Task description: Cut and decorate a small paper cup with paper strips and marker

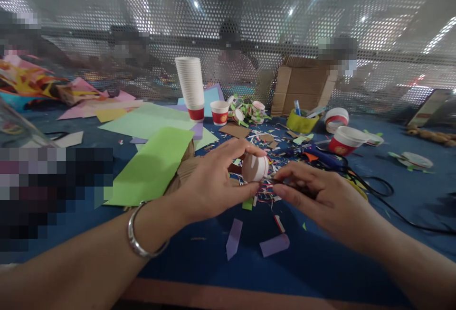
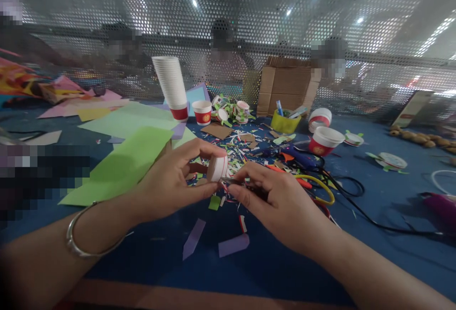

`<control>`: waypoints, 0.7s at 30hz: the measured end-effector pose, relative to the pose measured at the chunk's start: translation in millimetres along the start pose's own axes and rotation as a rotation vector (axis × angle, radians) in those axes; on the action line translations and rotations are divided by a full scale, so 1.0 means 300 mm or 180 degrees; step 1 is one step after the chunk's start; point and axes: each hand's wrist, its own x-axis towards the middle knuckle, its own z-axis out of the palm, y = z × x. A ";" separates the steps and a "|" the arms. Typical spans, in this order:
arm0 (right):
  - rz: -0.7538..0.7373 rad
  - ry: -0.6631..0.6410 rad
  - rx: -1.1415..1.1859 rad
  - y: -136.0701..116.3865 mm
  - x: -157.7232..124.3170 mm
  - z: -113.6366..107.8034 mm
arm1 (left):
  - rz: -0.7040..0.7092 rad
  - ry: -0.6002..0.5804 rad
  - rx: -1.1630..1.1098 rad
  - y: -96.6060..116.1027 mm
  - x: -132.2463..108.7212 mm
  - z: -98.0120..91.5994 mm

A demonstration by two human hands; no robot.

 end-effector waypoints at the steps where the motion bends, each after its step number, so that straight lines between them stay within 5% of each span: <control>1: 0.0038 -0.0066 0.0049 -0.001 0.002 -0.003 | -0.0049 -0.0047 -0.0103 -0.003 0.003 0.000; 11: 0.0377 -0.0154 0.0308 0.010 0.007 -0.034 | 0.0188 0.0122 -0.0125 -0.014 -0.001 -0.009; 21: 0.0327 -0.0252 0.0517 0.016 0.009 -0.052 | 0.0173 -0.0144 -0.0323 -0.004 -0.005 -0.004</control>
